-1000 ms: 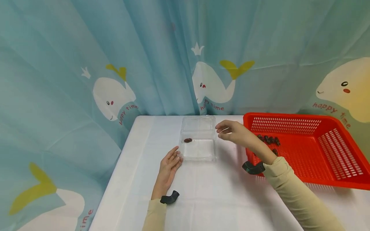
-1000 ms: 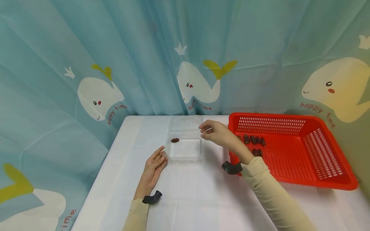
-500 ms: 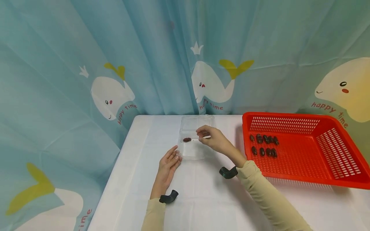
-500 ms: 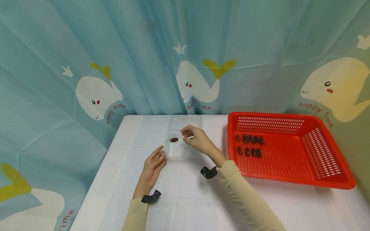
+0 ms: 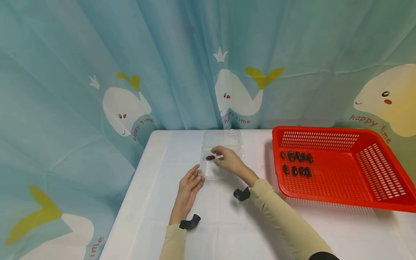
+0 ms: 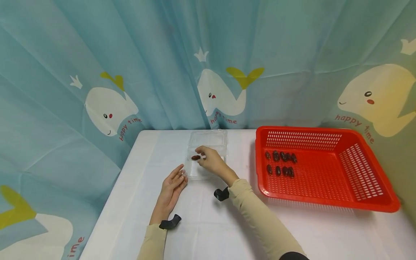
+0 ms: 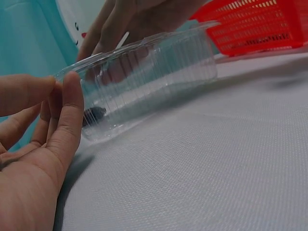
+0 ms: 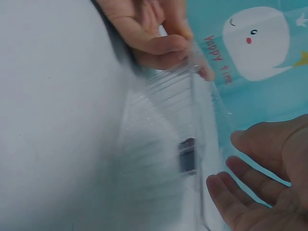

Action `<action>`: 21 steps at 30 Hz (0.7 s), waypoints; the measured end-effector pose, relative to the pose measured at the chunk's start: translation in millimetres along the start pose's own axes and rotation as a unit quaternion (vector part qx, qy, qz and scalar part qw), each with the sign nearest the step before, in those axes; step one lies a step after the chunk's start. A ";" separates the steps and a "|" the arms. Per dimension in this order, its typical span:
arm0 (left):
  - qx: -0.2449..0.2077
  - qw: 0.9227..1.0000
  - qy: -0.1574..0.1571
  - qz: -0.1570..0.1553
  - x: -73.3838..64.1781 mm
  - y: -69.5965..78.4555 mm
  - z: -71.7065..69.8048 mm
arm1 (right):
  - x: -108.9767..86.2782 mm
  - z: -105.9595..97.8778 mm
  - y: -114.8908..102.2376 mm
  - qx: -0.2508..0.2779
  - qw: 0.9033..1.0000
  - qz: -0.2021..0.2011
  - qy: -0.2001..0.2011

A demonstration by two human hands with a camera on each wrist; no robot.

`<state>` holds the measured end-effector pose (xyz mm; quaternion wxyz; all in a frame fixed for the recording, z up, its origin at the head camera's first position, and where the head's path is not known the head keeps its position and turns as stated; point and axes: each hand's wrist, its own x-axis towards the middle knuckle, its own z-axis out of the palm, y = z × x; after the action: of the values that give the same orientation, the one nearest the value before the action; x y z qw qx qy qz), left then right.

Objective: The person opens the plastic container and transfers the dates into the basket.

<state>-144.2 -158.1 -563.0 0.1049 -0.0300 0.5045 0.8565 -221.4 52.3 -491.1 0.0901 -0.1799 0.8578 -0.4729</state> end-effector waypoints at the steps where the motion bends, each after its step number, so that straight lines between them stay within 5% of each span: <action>1: -0.001 1.000 0.000 0.001 -0.2 0.2 0.1 | 1.4 1.7 0.4 -0.004 1.000 0.001 -0.002; 13: -0.005 1.000 -0.001 0.004 -1.6 0.5 1.8 | 8.2 18.1 5.0 -0.092 0.995 0.009 -0.025; 21: -0.004 1.000 -0.003 0.004 -1.1 0.3 1.7 | 6.1 20.5 1.8 -0.188 0.982 0.009 -0.004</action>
<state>-143.1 -157.0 -561.8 0.1029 -0.0262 0.5005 0.8592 -220.8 34.8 -503.4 0.0621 -0.1881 0.9326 -0.3018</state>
